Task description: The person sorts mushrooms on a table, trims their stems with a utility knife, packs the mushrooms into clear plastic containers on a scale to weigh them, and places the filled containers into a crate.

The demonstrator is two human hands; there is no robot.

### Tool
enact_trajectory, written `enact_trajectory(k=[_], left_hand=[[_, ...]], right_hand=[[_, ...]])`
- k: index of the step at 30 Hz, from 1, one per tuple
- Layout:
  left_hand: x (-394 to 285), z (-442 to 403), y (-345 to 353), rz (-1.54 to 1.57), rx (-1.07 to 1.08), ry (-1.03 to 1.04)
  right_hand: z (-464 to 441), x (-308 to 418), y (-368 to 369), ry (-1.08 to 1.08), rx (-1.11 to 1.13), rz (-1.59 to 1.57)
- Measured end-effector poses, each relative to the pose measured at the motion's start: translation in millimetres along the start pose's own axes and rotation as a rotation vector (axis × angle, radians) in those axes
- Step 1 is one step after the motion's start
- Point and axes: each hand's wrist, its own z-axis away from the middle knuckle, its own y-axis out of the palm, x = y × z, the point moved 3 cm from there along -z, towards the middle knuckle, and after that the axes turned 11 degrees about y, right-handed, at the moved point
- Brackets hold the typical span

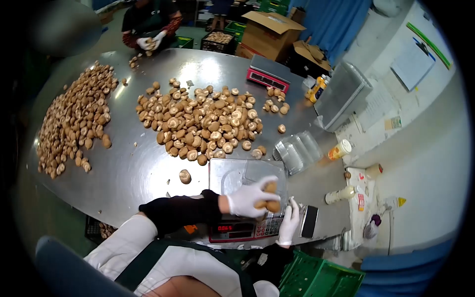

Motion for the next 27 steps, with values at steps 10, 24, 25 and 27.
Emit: enact_trajectory(k=[10,24,25,27], left_hand=[[-14,-1,24,-0.417,0.464,-0.027],[127,223,-84,-0.754,0.218,-0.531],[132,227,-88,-0.717,0.153,-0.551],[140,223,-101,-0.724,-0.013,-0.558]], right_hand=[[16,28,24,-0.344,0.116,0.455],[32,64,25,-0.338,-0.028,0.407],[36,67,26,-0.327,-0.027,0.386],[44,72,28,-0.288,-0.048,0.353]])
